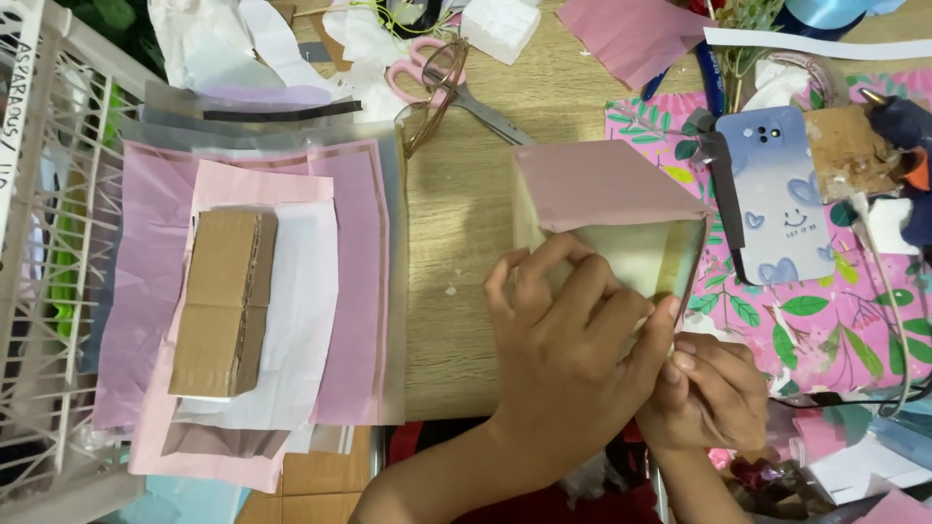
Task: Wrapping a rectangular box with pink and beige decorative paper at a design station.
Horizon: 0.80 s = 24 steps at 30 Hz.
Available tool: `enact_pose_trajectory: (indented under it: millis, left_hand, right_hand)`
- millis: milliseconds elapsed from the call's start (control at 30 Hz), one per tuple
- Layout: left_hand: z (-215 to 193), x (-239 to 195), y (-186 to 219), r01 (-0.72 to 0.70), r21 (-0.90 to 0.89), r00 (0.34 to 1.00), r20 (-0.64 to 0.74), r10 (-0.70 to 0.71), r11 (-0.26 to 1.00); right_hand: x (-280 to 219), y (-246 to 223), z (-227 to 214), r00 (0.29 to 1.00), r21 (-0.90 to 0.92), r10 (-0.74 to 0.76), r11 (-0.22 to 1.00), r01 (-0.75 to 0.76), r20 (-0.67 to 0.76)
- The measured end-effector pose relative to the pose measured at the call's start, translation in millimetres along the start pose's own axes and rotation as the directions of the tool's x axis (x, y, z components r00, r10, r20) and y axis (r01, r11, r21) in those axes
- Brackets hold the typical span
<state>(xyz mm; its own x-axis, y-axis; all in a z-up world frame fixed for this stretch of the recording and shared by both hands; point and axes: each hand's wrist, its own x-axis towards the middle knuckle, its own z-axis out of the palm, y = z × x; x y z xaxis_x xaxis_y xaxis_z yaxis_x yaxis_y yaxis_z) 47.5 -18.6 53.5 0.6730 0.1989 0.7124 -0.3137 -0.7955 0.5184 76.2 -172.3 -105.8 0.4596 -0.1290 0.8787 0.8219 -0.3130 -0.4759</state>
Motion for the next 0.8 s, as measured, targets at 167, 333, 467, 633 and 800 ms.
enact_pose_trajectory:
  millis: [167, 333, 467, 633, 800]
  left_hand:
    - [5.4, -2.2, -2.0, 0.021, -0.011, 1.000, -0.002, -0.021, 1.000]
    - [7.7, -3.1, -3.4, 0.016, -0.007, 1.000, -0.009, -0.017, 1.000]
    - [12.4, -5.2, -6.7, 0.015, -0.015, 0.999, -0.038, -0.016, 1.000]
    - [17.6, -10.2, -9.3, 0.034, -0.026, 0.997, -0.065, -0.035, 0.999]
    - [9.2, -4.7, -12.3, 0.025, -0.094, 0.995, -0.091, -0.033, 0.995]
  right_hand:
    - [-0.2, -1.7, -5.1, 0.998, 0.003, 0.055, 0.998, -0.055, 0.040]
    - [-0.2, 2.3, -9.3, 0.995, 0.073, 0.082, 0.994, -0.086, 0.057]
    - [-2.8, -4.5, -5.1, 0.989, 0.052, 0.142, 0.988, -0.145, 0.050]
    - [-18.7, -3.6, -8.5, 0.975, 0.015, 0.220, 0.975, -0.221, 0.036]
    - [-10.9, -20.3, 8.7, 0.975, -0.037, 0.219, 0.975, -0.221, -0.047]
